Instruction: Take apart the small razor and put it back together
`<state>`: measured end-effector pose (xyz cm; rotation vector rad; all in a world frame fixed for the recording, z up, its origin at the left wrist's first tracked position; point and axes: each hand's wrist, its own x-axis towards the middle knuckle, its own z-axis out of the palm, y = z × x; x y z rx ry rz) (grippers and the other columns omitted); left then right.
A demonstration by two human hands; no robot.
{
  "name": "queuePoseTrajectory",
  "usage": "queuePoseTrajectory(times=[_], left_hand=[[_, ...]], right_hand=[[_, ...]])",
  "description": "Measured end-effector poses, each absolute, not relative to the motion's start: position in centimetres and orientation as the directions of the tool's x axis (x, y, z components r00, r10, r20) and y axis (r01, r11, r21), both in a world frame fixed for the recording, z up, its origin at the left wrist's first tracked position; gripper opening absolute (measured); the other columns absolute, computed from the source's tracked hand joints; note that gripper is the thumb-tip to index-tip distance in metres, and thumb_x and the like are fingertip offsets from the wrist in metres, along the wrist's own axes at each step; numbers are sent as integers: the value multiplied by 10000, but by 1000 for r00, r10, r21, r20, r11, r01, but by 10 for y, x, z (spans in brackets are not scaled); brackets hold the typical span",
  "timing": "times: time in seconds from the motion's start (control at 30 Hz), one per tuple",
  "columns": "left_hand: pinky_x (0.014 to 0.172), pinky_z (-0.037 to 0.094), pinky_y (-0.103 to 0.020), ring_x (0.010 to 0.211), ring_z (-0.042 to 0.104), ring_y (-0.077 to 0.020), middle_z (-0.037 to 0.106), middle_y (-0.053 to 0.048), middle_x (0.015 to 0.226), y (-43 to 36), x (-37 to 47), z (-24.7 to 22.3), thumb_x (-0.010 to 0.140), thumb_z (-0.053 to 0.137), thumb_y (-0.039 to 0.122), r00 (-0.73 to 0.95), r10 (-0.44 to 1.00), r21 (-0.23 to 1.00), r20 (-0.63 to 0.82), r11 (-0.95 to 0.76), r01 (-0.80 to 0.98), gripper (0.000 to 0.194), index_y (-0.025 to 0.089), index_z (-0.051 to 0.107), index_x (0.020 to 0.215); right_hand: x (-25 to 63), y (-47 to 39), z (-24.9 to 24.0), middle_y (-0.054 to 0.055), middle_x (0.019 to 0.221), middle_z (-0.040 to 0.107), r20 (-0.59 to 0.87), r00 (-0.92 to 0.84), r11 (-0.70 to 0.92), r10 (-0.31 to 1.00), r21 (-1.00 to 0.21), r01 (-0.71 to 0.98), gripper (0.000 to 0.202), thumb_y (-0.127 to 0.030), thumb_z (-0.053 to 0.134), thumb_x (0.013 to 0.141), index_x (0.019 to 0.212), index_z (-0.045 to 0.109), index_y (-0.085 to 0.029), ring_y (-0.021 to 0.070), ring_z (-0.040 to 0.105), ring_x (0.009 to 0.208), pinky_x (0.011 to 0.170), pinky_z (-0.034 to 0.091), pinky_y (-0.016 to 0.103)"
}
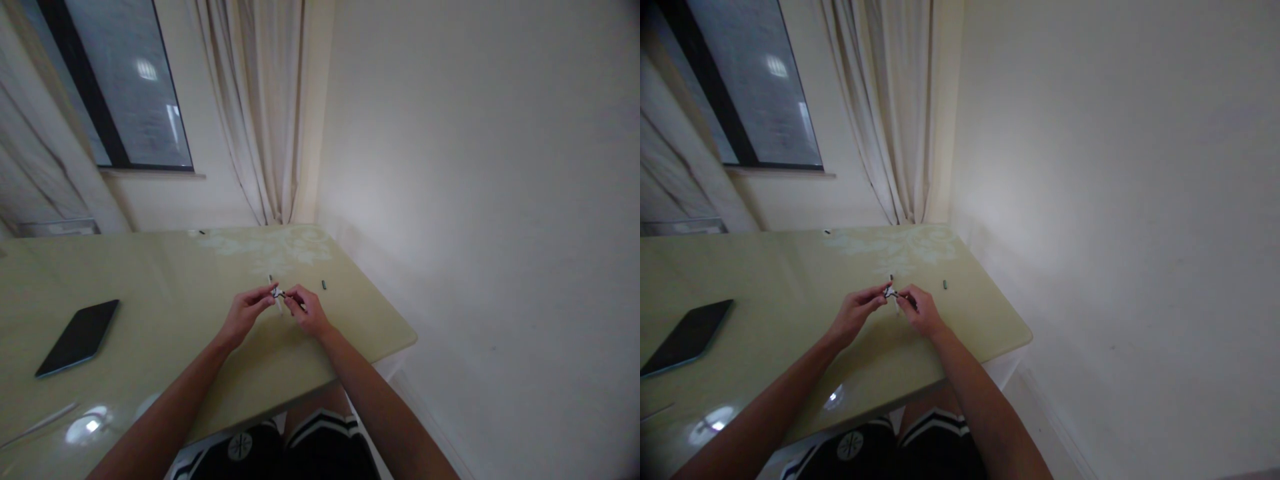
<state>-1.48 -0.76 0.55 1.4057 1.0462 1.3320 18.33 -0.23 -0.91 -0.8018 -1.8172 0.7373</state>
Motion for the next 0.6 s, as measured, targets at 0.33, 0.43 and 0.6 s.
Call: queuePoseTrajectory(times=[0.33,0.43,0.6], left_hand=[[758,550,-317,785,667,-188,766,-59,881,-8,-19,13,669,902,454,117,948,955,296,-296,-21,560,183,792,1147],[748,553,-314,766,659,-182,753,-49,861,-8,-18,13,674,897,440,103,944,950,312,-313,-6,516,188,796,1114],[784,567,-339,772,671,-194,758,-52,853,-5,-18,11,677,884,453,103,938,942,332,-335,16,484,190,804,1076]], right_hand=[[178,-7,-7,13,797,619,554,-275,611,786,-763,210,209,-402,590,966,985,636,-200,158,557,711,661,428,261],[178,-7,-6,25,823,636,551,-257,602,794,-774,198,214,-403,573,976,981,632,-197,168,581,746,675,444,265],[179,-6,-7,39,862,656,569,-237,612,788,-767,192,227,-403,549,991,999,641,-197,174,600,769,707,460,276]])
